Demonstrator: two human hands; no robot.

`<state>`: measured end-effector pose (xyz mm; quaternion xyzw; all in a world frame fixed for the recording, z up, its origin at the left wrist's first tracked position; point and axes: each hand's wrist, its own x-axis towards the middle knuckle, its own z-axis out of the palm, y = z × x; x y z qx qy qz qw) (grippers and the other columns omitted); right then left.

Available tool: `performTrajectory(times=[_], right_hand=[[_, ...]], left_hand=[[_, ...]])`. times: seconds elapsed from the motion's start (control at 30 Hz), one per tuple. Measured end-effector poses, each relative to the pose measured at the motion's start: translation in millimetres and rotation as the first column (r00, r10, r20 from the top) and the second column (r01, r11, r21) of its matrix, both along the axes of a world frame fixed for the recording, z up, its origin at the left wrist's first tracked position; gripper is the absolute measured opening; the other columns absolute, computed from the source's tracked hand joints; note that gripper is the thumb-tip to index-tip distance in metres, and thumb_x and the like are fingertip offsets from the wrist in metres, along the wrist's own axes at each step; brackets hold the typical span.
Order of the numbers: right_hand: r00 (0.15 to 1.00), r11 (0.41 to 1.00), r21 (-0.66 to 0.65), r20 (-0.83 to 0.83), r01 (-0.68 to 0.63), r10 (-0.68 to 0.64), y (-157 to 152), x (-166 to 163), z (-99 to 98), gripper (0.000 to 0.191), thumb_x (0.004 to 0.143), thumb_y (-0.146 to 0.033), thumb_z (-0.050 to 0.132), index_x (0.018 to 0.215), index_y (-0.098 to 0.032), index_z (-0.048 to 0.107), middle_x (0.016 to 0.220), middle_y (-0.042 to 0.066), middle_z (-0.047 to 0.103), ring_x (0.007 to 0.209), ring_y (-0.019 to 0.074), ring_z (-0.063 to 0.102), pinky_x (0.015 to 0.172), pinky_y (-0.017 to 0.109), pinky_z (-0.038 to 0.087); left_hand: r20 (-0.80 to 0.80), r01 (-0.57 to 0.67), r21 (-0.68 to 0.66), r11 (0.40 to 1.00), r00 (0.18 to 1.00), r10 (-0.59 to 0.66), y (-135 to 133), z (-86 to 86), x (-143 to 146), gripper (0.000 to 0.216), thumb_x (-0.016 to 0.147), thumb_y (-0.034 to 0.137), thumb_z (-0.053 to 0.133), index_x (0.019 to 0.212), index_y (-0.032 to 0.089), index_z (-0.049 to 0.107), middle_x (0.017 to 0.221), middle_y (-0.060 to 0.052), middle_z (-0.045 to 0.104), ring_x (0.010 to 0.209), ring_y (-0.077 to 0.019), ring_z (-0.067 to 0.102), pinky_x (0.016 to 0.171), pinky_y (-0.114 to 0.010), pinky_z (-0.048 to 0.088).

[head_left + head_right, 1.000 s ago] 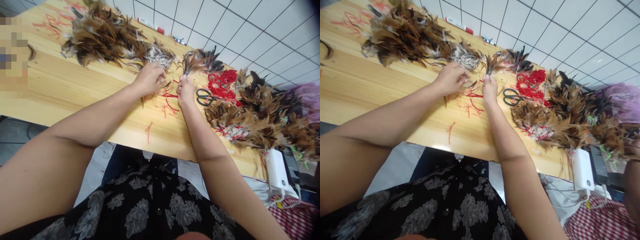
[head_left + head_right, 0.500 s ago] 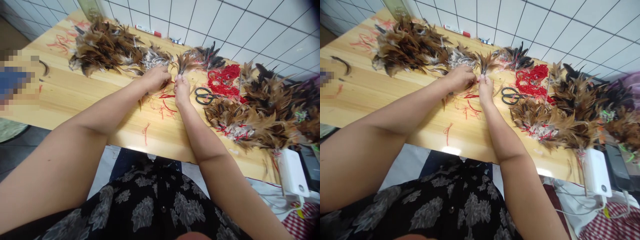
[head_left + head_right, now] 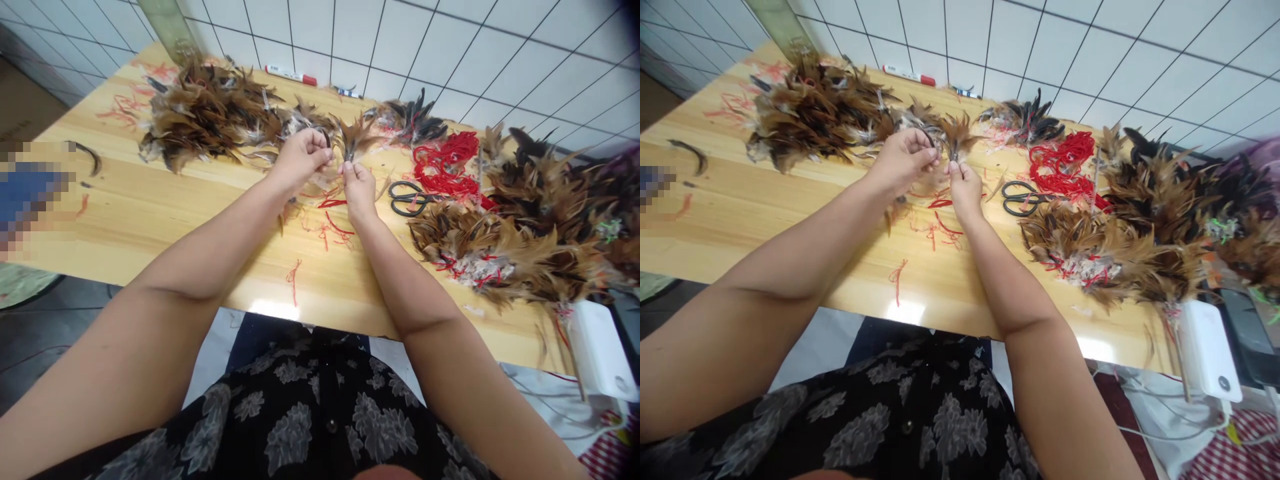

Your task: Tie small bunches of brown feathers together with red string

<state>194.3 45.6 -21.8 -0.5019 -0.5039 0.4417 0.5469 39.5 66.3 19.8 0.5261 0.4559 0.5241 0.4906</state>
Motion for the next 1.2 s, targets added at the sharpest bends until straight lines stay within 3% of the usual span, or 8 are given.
performTrajectory(times=[0.17,0.47,0.63,0.9,1.07,1.2], right_hand=[[0.995,0.997,0.011,0.067,0.071,-0.072,-4.1,-0.9,4.4,0.058,0.106,-0.076,0.078,0.081,-0.027,0.063,0.080,-0.002,0.062,0.092,0.0196,0.063,0.092,0.032,0.058],[0.997,0.998,-0.014,0.056,0.054,-0.053,-5.4,1.5,7.2,0.052,0.104,-0.073,0.082,0.085,-0.026,0.068,0.084,-0.001,0.066,0.096,0.0205,0.067,0.093,0.032,0.059],[0.996,1.000,-0.008,0.081,0.028,-0.027,-2.5,3.8,3.6,0.048,0.106,-0.069,0.080,0.086,-0.026,0.069,0.084,-0.001,0.065,0.096,0.0203,0.068,0.091,0.031,0.059],[0.998,0.999,0.020,0.035,0.043,-0.043,0.5,5.5,0.9,0.049,0.103,-0.072,0.084,0.089,-0.026,0.072,0.089,0.001,0.070,0.104,0.0223,0.069,0.097,0.035,0.062],[0.999,0.999,-0.013,0.043,0.031,-0.031,1.8,3.4,-2.2,0.044,0.107,-0.061,0.083,0.087,-0.026,0.066,0.085,-0.001,0.066,0.098,0.0192,0.068,0.095,0.031,0.061],[0.999,1.000,-0.011,0.037,-0.019,0.020,7.9,4.9,-11.7,0.048,0.111,-0.064,0.078,0.087,-0.026,0.060,0.090,0.000,0.067,0.103,0.0191,0.069,0.100,0.032,0.063]], left_hand=[[0.122,0.045,-0.072,0.996,0.992,-0.036,-9.7,9.4,13.4,0.042,0.097,-0.008,0.083,0.080,0.021,0.059,0.078,0.001,0.065,0.069,-0.0147,0.061,0.073,-0.030,0.050],[0.147,0.068,-0.072,0.995,0.988,-0.056,1.4,2.0,8.7,0.042,0.090,-0.008,0.090,0.076,0.020,0.062,0.071,0.003,0.060,0.062,-0.0114,0.052,0.063,-0.025,0.044],[0.155,0.089,-0.071,0.993,0.985,-0.078,2.0,0.4,9.4,0.045,0.088,-0.006,0.097,0.074,0.019,0.062,0.070,0.003,0.060,0.065,-0.0133,0.061,0.067,-0.027,0.046],[0.131,0.072,-0.059,0.996,0.989,-0.064,1.0,-1.2,10.8,0.040,0.089,-0.010,0.087,0.072,0.019,0.065,0.072,0.001,0.066,0.071,-0.0163,0.065,0.070,-0.027,0.048],[0.145,0.061,-0.046,0.997,0.988,-0.053,2.7,-6.7,14.8,0.041,0.084,-0.011,0.090,0.074,0.019,0.065,0.073,0.003,0.065,0.071,-0.0152,0.066,0.076,-0.027,0.054],[0.175,0.110,-0.088,0.990,0.980,-0.093,3.9,-8.1,14.2,0.042,0.086,-0.010,0.092,0.077,0.020,0.064,0.071,0.004,0.063,0.066,-0.0156,0.064,0.073,-0.028,0.054]])
